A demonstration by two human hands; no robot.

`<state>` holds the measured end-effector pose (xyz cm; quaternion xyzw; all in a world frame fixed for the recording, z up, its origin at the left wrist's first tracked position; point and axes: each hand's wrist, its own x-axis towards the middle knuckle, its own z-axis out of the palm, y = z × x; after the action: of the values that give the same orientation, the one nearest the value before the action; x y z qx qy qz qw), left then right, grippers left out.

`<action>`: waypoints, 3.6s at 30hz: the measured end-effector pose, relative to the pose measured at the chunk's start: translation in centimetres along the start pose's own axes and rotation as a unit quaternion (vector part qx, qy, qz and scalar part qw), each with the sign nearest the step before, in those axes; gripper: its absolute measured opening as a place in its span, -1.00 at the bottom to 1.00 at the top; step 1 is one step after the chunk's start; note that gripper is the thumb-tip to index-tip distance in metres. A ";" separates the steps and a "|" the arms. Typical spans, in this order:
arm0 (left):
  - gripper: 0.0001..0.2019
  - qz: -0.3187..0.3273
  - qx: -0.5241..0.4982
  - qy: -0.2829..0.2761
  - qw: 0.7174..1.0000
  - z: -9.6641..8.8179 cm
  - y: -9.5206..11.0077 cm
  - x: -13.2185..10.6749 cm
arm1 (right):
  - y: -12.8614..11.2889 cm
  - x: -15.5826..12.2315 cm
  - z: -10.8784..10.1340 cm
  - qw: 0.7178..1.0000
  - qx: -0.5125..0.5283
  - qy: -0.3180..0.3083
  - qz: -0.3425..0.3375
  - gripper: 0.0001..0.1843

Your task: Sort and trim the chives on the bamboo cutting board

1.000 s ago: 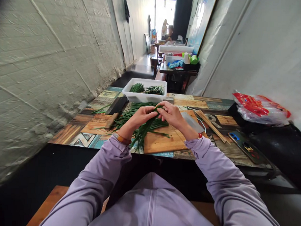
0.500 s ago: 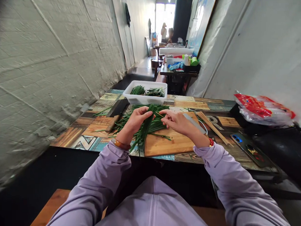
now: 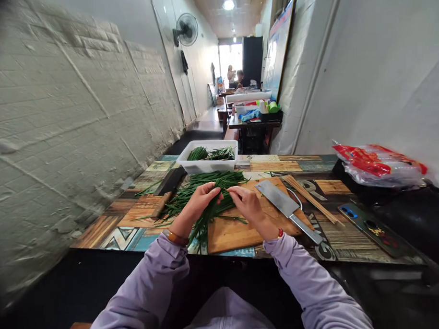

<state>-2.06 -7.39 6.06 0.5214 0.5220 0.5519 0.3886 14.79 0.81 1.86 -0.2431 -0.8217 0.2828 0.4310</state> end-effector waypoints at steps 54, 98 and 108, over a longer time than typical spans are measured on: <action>-0.62 -0.059 -0.030 0.084 0.994 3.2 0.2 1.5 | 2.6 1.5 -0.2 0.996 -0.072 0.024 -0.050 -0.75; -0.90 -0.022 0.446 0.046 0.894 -3.2 -0.1 1.9 | 3.7 2.5 -2.4 0.982 0.043 0.152 0.102 -0.74; -0.48 -0.053 0.613 0.071 0.785 -8.4 -1.2 0.8 | 3.6 2.6 -3.4 0.964 0.130 0.191 0.133 -0.72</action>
<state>-10.57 -7.89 5.74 0.5805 0.8035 0.1299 -0.0221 16.88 5.99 2.49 -0.3415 -0.6407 0.3897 0.5666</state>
